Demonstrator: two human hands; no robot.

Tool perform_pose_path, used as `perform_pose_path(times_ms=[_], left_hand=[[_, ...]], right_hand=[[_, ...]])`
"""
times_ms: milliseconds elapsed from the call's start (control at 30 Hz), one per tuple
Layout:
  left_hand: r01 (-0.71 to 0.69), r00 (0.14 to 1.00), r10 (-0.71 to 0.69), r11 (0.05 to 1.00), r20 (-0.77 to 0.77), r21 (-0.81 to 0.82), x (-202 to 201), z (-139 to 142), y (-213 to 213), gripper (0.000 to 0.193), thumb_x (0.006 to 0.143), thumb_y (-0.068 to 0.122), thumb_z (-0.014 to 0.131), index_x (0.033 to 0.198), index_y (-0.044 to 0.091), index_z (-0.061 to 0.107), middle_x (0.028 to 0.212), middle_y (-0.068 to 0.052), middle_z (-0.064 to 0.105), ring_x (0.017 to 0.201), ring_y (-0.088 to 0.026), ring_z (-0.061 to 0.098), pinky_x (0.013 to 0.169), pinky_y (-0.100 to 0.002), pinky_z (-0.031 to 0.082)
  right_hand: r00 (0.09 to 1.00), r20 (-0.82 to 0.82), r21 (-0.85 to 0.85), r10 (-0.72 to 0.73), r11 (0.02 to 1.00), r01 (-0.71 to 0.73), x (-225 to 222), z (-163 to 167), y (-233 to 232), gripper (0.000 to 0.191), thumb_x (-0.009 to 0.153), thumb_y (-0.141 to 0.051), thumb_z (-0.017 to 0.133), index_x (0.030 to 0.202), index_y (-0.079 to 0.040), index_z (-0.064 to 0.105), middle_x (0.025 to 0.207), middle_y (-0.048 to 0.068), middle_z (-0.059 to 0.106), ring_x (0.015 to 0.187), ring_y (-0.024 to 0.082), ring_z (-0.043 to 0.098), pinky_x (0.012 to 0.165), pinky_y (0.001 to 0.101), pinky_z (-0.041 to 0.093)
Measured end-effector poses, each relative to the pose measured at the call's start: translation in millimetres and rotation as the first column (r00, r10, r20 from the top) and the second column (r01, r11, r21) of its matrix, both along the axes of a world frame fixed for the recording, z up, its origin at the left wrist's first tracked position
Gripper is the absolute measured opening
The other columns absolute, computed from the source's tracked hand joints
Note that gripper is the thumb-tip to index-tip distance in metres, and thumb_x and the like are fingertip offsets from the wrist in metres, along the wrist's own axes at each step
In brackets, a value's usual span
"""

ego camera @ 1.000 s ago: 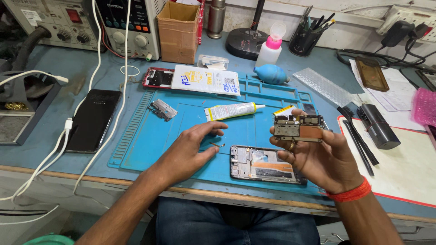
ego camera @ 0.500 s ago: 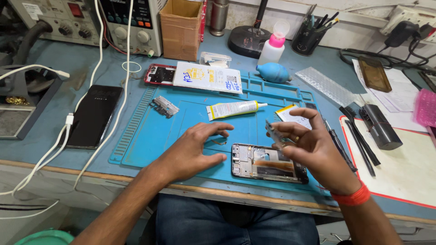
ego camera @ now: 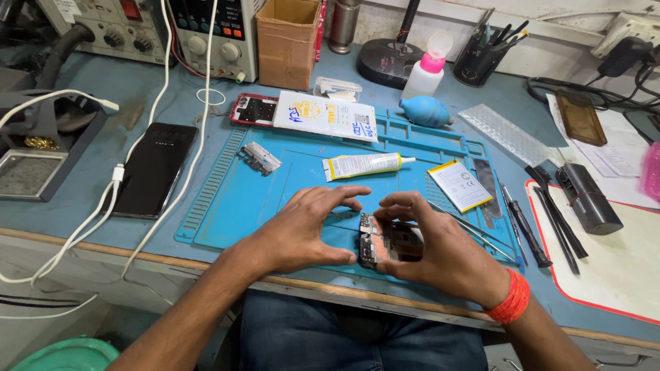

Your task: The person disassembles a smartphone at a repair bench. They pry open the phone's back cover, use tweezers to work inside the chassis, lift out the battery, and handle the exposed motherboard and internal components while separating parts on the work mat.

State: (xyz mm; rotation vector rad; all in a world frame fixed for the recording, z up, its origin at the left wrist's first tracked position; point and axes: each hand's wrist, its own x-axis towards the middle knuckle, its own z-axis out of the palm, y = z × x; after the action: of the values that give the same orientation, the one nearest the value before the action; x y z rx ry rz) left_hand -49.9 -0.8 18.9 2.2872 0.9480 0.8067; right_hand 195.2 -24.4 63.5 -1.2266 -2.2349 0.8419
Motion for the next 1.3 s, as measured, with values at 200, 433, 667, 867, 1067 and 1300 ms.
perform_pose_path(times_ms=[200,433,667,867,1067,1300], left_hand=[[-0.017,1.0,0.017,1.0,-0.017,-0.025,1.4,0.6,-1.0,0.096,0.067,0.034,0.089,0.15,0.024,0.043,0.131,-0.003,0.068,0.132,-0.028,0.052,0.114,-0.045,0.035],[-0.038,0.999,0.036,0.998,-0.039,-0.053,3.2,1.6,-2.4,0.095,0.067,0.035,0.09,0.15,0.025,0.044,0.132,0.0,0.068,0.135,-0.027,0.049,0.115,-0.045,0.034],[-0.036,0.999,0.035,0.999,-0.041,-0.034,5.1,0.2,-2.4,0.092,0.068,0.036,0.089,0.149,0.025,0.046,0.131,0.003,0.069,0.135,-0.026,0.049,0.116,-0.045,0.034],[-0.031,0.999,0.03,0.999,-0.041,-0.014,5.2,-0.6,-2.1,0.091,0.069,0.038,0.088,0.148,0.023,0.047,0.13,0.002,0.07,0.136,-0.026,0.049,0.116,-0.046,0.033],[-0.026,0.999,0.026,1.0,-0.04,0.0,5.8,-1.3,-1.3,0.089,0.071,0.039,0.087,0.148,0.022,0.048,0.13,0.002,0.07,0.136,-0.025,0.049,0.116,-0.046,0.032],[-0.034,0.999,0.034,0.999,-0.037,-0.01,5.4,-0.2,-2.0,0.088,0.071,0.039,0.086,0.148,0.022,0.048,0.13,0.002,0.07,0.136,-0.025,0.048,0.116,-0.046,0.033]], right_hand=[[0.997,0.071,-0.079,0.014,0.997,-0.009,2.0,11.1,3.7,0.076,0.069,-0.01,0.088,0.133,-0.011,0.047,0.125,0.011,0.07,0.109,0.018,0.073,0.088,0.0316,0.063],[0.986,0.163,-0.146,-0.025,0.988,0.05,1.0,18.6,1.9,0.082,0.068,-0.011,0.087,0.139,-0.017,0.047,0.124,0.008,0.072,0.097,0.02,0.075,0.079,0.0332,0.063],[0.987,0.162,-0.123,0.0,0.992,0.021,-0.3,20.3,3.3,0.081,0.068,-0.013,0.088,0.138,-0.016,0.048,0.125,0.009,0.071,0.104,0.018,0.075,0.081,0.0321,0.063],[0.98,0.199,-0.115,-0.013,0.993,0.036,-3.2,24.0,3.0,0.08,0.067,-0.016,0.088,0.138,-0.016,0.049,0.121,0.007,0.073,0.097,0.019,0.076,0.08,0.0327,0.062],[0.982,0.187,-0.088,0.003,0.996,0.014,-2.3,22.6,3.5,0.079,0.068,-0.017,0.087,0.137,-0.015,0.05,0.118,0.007,0.073,0.095,0.019,0.076,0.079,0.0324,0.061],[0.981,0.195,-0.098,-0.019,0.994,0.039,-2.9,21.6,3.1,0.078,0.067,-0.017,0.088,0.136,-0.014,0.052,0.116,0.006,0.073,0.087,0.019,0.074,0.075,0.0328,0.061]])
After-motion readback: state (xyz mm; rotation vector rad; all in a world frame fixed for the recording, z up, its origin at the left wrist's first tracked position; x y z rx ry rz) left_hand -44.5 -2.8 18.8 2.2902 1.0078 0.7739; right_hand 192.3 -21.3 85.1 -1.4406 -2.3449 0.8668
